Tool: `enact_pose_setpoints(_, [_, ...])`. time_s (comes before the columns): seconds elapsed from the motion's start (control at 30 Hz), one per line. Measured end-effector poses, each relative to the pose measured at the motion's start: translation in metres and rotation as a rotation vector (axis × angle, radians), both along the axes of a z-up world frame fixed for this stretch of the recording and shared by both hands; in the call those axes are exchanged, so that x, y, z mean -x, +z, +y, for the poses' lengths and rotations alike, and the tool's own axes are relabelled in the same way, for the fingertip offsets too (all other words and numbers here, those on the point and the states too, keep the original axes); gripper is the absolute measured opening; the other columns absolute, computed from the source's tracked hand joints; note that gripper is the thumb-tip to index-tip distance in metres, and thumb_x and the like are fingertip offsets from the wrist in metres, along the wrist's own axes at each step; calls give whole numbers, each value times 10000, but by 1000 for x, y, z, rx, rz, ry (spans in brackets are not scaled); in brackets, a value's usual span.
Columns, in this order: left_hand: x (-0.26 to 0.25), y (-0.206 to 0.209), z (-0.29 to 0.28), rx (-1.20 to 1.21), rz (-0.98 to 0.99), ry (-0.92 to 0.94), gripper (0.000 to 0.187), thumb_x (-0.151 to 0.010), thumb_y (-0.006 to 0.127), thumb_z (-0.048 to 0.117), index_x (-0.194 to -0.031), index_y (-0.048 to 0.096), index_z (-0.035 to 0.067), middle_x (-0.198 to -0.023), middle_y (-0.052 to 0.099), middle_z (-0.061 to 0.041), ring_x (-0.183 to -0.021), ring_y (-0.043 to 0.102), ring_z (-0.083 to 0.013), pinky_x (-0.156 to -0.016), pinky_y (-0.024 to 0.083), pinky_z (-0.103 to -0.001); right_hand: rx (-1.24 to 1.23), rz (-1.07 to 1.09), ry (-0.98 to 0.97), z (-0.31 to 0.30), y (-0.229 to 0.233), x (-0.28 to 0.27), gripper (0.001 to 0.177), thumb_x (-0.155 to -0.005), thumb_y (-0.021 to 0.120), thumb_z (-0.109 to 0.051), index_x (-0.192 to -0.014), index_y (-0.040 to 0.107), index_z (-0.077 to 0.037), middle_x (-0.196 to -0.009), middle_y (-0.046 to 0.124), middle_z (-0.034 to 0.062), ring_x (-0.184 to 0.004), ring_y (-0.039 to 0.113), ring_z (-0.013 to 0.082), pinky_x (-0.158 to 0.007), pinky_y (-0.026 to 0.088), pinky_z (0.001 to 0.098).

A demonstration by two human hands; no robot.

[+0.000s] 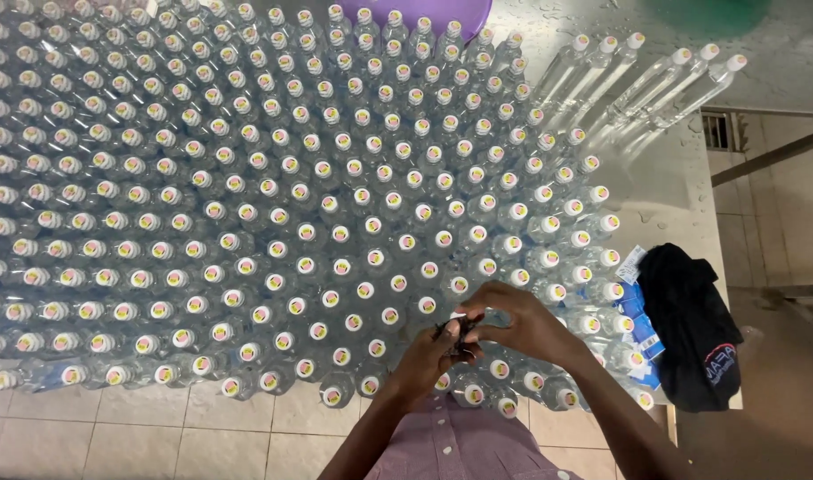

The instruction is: The person is manually applying small circular stickers to the caps of numerous water bottles arranged in a dense grid on a metal table.

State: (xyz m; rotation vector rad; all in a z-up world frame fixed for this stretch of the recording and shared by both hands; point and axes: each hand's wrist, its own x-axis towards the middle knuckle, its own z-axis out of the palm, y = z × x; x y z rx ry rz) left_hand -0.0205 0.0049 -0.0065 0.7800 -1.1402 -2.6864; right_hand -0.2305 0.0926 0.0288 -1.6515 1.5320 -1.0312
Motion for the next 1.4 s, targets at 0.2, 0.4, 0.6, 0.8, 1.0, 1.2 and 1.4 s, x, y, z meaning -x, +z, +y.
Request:
enact_pose_setpoints(0.2, [7,-4,12,-28,-4,-66,641,-1022,607,531,-1317,722,-27,-1063,788,-166,-1031,761,-251,-971,606,-365,-21,11,-61,17,5,-9,384,-915,872,-184,-1293,807,-172,-1061,748,26,-976,688,211,-806,581,365])
enact_pose_setpoints(0.4, [12,9,11,-29,-19,-72,613,-1049,572,468,-1391,670,-31,-1290,799,-207,-999,742,-210,-946,596,-341,-164,-90,-308,26,1,-2,301,-854,905,-124,-1149,859,-156,-991,868,54,-928,863,200,-763,725,349])
enact_pose_setpoints(0.6, [9,11,7,24,-34,-37,641,-1058,518,502,-1416,669,-8,-1287,813,-150,-977,733,-179,-909,590,-330,-56,-78,-279,19,5,36,239,-911,825,-104,-1143,838,-157,-1213,836,48,-1084,841,250,-904,733,423])
enact_pose_setpoints(0.8, [-2,12,4,12,-10,46,806,-1038,517,531,-1603,515,-44,-1285,801,-107,-969,700,-151,-891,588,-322,123,156,-650,-24,-27,124,247,-1109,648,-45,-1328,742,-111,-1338,763,107,-1234,763,314,-859,658,470])
enact_pose_setpoints(1.0, [-10,11,8,-10,-64,87,772,-1031,521,510,-1588,544,-25,-1299,812,-142,-971,722,-182,-876,579,-329,141,251,-717,-60,-78,174,275,-1155,601,-67,-1391,739,-44,-1225,802,155,-1051,776,277,-876,617,425])
enact_pose_setpoints(1.2, [-18,9,7,-33,-76,115,740,-1042,500,501,-1575,545,-10,-1311,804,-127,-1003,723,-168,-909,566,-327,41,401,-641,-53,-101,195,263,-1106,670,-45,-1356,752,-40,-1188,811,140,-1004,796,319,-809,604,459])
enact_pose_setpoints(1.4, [-18,9,5,-33,-83,126,701,-1054,505,468,-1555,566,-19,-1290,813,-148,-974,727,-188,-869,569,-324,7,447,-598,-41,-92,201,152,-1038,816,-125,-1173,777,-68,-1237,806,88,-1168,741,322,-906,577,490])
